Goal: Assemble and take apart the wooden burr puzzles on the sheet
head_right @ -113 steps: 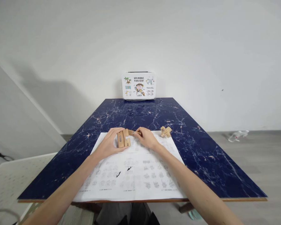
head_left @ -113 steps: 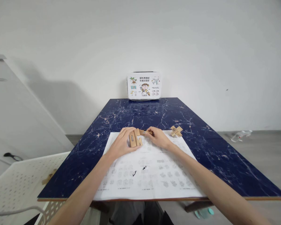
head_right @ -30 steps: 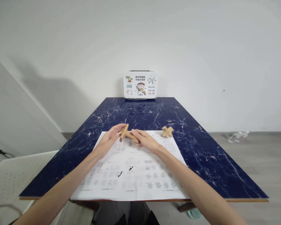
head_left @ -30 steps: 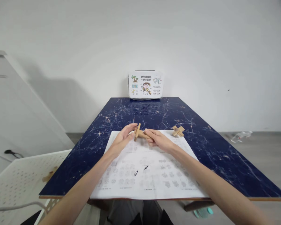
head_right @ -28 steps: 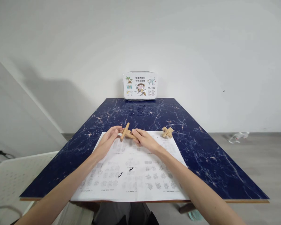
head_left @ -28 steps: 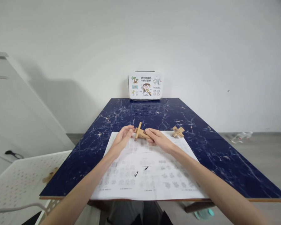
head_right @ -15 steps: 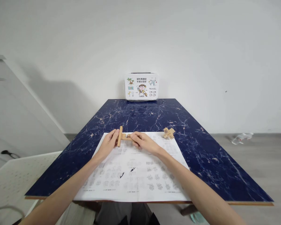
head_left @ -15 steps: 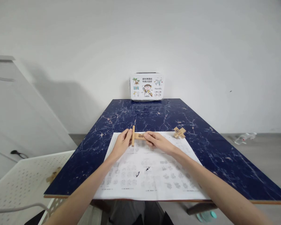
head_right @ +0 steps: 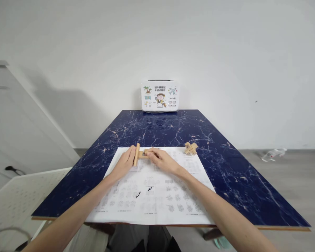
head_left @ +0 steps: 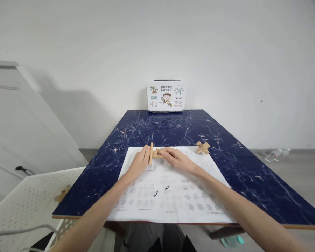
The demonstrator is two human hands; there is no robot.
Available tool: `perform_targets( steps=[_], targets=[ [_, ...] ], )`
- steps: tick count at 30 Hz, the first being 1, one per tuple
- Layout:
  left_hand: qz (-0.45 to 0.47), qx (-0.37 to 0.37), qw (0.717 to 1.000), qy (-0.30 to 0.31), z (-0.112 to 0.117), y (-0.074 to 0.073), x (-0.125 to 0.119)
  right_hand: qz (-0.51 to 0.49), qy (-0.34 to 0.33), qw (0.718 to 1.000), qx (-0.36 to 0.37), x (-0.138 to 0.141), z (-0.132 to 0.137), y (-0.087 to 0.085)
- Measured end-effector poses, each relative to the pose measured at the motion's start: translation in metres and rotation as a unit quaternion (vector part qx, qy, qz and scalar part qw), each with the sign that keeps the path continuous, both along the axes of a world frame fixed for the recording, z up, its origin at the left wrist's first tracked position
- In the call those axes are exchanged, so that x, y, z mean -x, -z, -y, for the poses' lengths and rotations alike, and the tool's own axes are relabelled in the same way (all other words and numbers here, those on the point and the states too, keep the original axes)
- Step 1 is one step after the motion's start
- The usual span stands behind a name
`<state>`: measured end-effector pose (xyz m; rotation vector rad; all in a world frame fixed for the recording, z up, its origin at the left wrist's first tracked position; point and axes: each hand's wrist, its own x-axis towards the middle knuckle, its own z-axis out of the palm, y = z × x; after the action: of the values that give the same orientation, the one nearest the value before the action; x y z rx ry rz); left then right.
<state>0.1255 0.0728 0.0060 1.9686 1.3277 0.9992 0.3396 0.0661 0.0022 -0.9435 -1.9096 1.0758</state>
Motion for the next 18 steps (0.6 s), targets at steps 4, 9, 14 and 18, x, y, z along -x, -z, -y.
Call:
perform_targets(
  steps=[4,9,14,18],
  targets=[
    [-0.004,-0.01,1.0,-0.01,0.001,0.001,0.0,0.017,0.023,0.999,-0.032,0.004,0.001,0.004],
    [0.048,-0.003,0.999,-0.019,0.002,0.003,0.0,0.012,0.059,0.997,-0.047,0.009,0.005,0.005],
    [0.047,-0.012,0.998,-0.031,0.001,0.006,-0.001,-0.008,0.07,0.997,-0.033,0.012,0.007,0.008],
    [0.004,-0.023,0.999,-0.036,0.002,0.007,-0.004,-0.028,0.073,0.997,-0.024,0.015,0.008,0.01]
  ],
)
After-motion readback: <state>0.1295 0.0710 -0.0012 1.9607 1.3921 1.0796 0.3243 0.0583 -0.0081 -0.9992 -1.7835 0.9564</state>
